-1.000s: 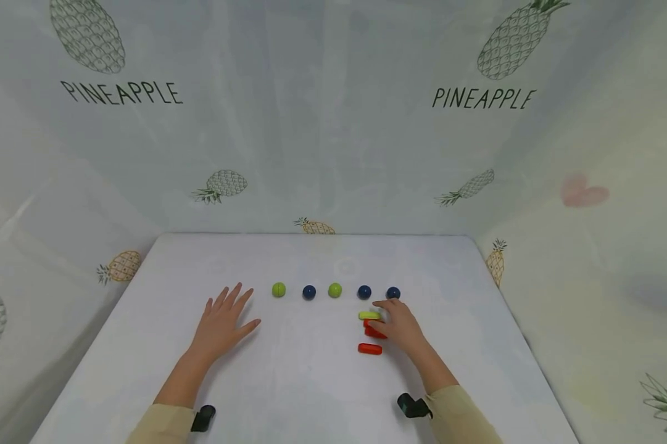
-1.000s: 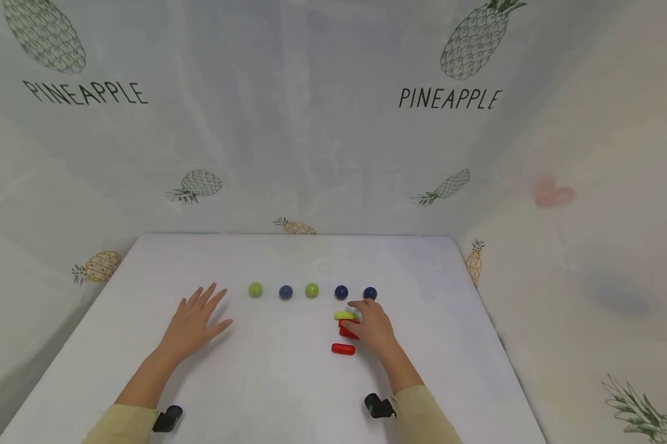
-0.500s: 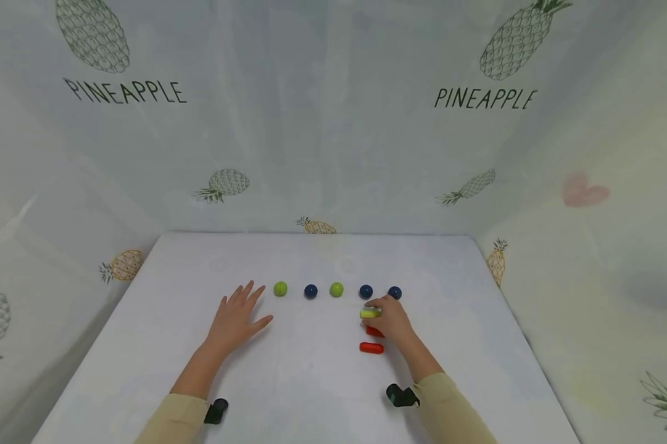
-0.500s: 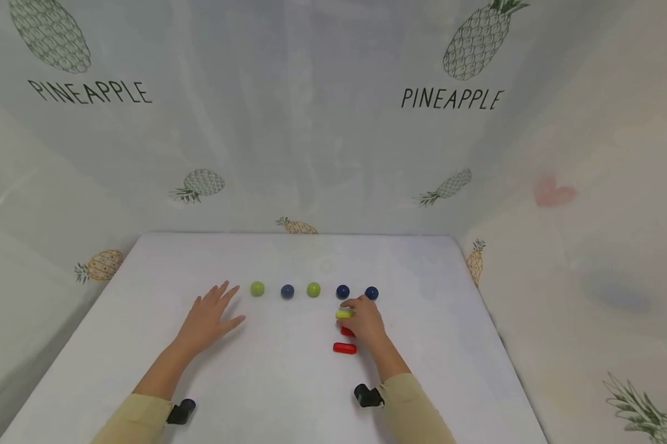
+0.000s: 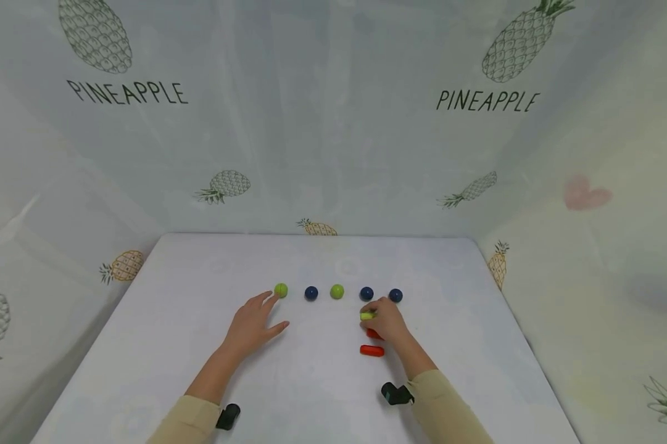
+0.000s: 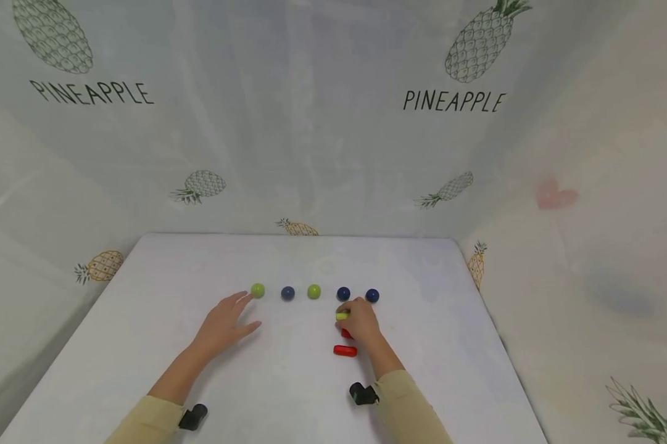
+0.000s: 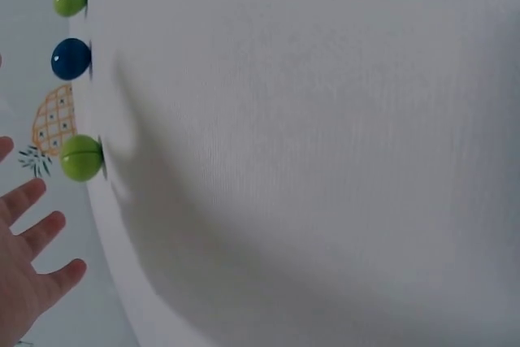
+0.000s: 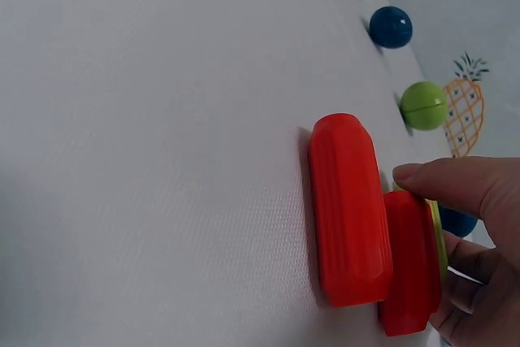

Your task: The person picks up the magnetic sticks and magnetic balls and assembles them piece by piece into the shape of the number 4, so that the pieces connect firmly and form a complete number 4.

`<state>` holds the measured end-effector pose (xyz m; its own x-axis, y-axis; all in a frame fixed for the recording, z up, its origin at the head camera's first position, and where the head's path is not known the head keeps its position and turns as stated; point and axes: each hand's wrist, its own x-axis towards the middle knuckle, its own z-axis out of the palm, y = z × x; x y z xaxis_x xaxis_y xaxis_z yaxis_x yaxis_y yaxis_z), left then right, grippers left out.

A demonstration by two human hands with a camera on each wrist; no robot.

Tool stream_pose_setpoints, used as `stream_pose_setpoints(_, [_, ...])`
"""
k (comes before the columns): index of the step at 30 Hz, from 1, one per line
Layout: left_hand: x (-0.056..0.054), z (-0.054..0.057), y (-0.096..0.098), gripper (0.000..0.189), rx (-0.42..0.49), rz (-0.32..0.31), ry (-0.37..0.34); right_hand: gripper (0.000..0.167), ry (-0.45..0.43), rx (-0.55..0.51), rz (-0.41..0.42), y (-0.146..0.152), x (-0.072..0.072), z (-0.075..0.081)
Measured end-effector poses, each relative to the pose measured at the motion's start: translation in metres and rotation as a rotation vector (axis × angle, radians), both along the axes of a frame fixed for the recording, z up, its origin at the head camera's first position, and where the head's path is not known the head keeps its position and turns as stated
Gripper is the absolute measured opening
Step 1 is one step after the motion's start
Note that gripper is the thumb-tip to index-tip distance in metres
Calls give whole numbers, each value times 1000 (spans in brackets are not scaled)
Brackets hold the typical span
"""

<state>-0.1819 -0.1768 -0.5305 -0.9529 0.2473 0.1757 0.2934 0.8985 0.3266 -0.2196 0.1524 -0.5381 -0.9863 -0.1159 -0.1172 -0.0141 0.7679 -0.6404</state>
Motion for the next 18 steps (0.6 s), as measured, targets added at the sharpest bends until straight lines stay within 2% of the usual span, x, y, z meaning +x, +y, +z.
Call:
stream_pose_setpoints(6, [1, -3, 7, 72, 22, 1, -15, 23, -9, 24, 8, -3, -5, 0])
stream_pose_setpoints(12, [1, -3, 11, 69, 45, -11, -2, 21, -10, 1, 21, -6, -8, 1])
stream_pose_setpoints(18, [2, -7, 12, 67, 50, -2, -1, 19, -26, -49, 51, -8, -3, 3])
